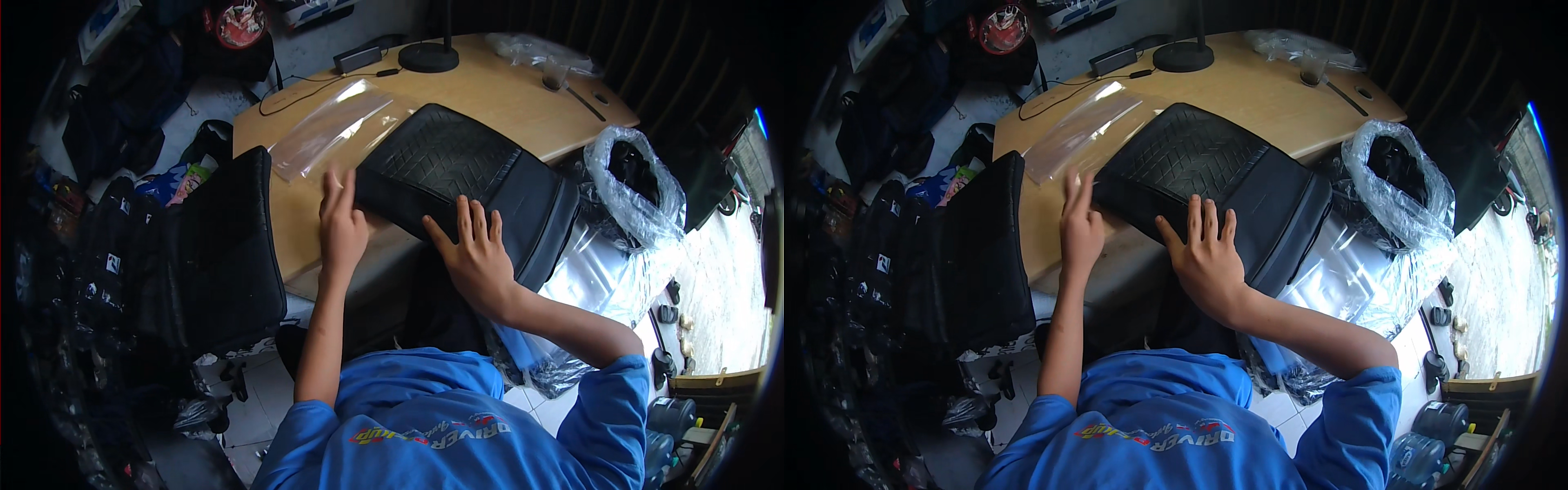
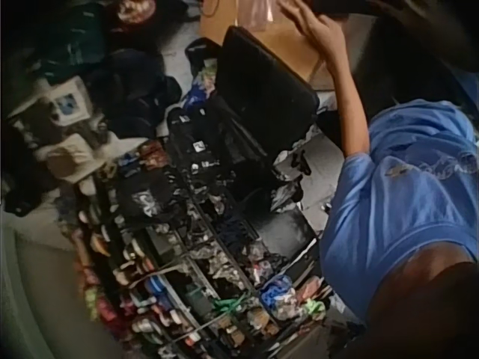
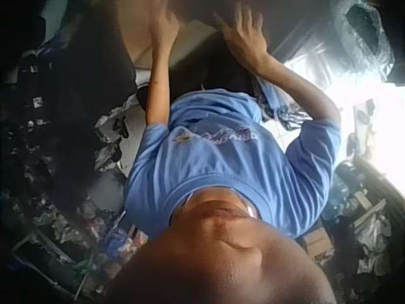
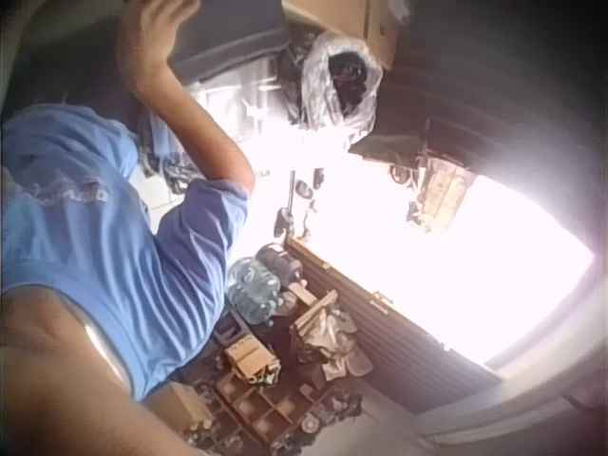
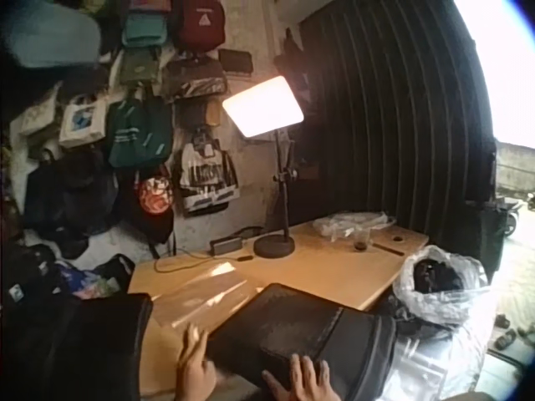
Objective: The person puts laptop bags and shoulder straps into clear plastic bags by hand at a workbench.
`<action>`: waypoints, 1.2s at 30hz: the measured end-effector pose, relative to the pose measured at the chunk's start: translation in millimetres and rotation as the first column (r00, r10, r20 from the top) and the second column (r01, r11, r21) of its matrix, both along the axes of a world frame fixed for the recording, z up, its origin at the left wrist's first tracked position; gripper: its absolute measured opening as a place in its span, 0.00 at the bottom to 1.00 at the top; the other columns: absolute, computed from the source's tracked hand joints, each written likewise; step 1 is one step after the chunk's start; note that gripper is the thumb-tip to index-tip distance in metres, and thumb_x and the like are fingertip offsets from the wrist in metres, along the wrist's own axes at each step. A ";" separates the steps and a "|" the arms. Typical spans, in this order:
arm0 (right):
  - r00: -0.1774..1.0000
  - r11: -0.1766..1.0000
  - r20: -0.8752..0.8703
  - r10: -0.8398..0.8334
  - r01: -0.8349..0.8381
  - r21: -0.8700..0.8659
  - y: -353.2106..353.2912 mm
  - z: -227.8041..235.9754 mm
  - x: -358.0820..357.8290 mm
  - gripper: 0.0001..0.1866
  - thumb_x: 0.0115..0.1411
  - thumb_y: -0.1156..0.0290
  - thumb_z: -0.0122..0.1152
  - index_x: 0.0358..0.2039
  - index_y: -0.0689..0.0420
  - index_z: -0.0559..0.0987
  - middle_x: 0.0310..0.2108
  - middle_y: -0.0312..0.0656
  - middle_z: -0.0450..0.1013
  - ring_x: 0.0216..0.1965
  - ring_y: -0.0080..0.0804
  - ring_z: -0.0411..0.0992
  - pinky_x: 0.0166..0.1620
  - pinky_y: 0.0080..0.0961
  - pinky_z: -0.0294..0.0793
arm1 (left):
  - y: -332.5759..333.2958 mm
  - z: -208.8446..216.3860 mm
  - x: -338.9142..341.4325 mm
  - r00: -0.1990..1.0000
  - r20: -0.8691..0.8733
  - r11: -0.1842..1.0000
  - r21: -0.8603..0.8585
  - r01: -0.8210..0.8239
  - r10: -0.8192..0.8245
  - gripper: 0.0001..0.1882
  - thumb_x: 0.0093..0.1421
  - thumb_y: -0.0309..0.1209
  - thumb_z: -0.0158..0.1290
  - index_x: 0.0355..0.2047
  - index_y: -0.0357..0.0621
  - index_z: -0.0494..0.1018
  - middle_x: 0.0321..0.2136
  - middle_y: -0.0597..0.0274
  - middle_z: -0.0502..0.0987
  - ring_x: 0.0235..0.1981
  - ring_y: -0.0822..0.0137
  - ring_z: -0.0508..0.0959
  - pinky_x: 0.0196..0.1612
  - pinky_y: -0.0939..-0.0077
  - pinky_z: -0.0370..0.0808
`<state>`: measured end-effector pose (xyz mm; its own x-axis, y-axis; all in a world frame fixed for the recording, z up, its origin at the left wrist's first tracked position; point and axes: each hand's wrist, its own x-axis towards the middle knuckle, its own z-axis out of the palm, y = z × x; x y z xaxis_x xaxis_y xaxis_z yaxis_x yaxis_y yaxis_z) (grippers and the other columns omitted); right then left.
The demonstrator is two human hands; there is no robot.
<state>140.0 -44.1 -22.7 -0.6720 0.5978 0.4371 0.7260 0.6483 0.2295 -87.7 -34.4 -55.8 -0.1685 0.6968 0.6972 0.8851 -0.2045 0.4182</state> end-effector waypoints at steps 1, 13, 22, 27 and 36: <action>1.000 1.000 -0.006 0.006 -0.006 0.000 0.2 1.2 -1.1 0.26 0.55 0.69 0.50 0.57 0.47 0.69 0.53 0.66 0.61 0.55 0.59 0.62 0.53 0.58 0.63 | 2.3 0.3 -2.5 1.000 -0.002 1.000 0.005 -0.002 0.002 0.28 0.51 0.18 0.41 0.56 0.30 0.62 0.57 0.44 0.64 0.59 0.54 0.64 0.59 0.70 0.58; 0.972 0.997 -0.232 0.037 -0.020 0.075 8.3 -8.2 -28.3 0.27 0.49 0.70 0.52 0.53 0.47 0.73 0.49 0.62 0.64 0.49 0.53 0.64 0.51 0.52 0.63 | 83.1 -9.0 -42.1 -0.398 0.914 0.959 0.180 0.219 -0.081 0.11 0.62 0.30 0.49 0.42 0.37 0.72 0.40 0.54 0.77 0.42 0.61 0.77 0.51 0.66 0.73; 0.976 0.996 -0.202 -0.087 0.083 -0.031 13.3 -13.6 -40.6 0.24 0.52 0.68 0.52 0.53 0.47 0.74 0.50 0.65 0.64 0.52 0.57 0.64 0.53 0.60 0.60 | 79.2 -4.0 0.7 -0.353 0.935 0.975 0.069 0.213 0.011 0.13 0.59 0.27 0.53 0.44 0.35 0.71 0.41 0.54 0.76 0.42 0.57 0.77 0.49 0.59 0.75; 0.977 0.993 -0.190 -0.102 0.089 -0.076 14.8 -4.2 -33.5 0.26 0.52 0.69 0.52 0.54 0.46 0.72 0.49 0.64 0.64 0.51 0.54 0.64 0.54 0.57 0.60 | 77.4 -0.7 24.5 -0.327 0.945 0.981 0.087 0.173 -0.026 0.15 0.59 0.26 0.54 0.44 0.31 0.69 0.41 0.51 0.75 0.41 0.56 0.78 0.44 0.61 0.78; 0.781 0.844 -0.624 -0.016 -0.324 -0.428 66.5 35.9 16.2 0.22 0.57 0.59 0.56 0.50 0.55 0.73 0.41 0.54 0.74 0.44 0.51 0.73 0.46 0.40 0.72 | 71.8 -11.0 5.9 -0.269 0.952 0.977 0.182 0.109 -0.147 0.15 0.60 0.23 0.50 0.46 0.29 0.67 0.42 0.48 0.74 0.41 0.57 0.77 0.44 0.61 0.78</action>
<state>156.2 22.4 13.1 -0.4860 0.7494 0.4496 0.4794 0.6588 -0.5798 -81.8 37.4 -66.8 -0.5462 0.8120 -0.2057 -0.6602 -0.2662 0.7023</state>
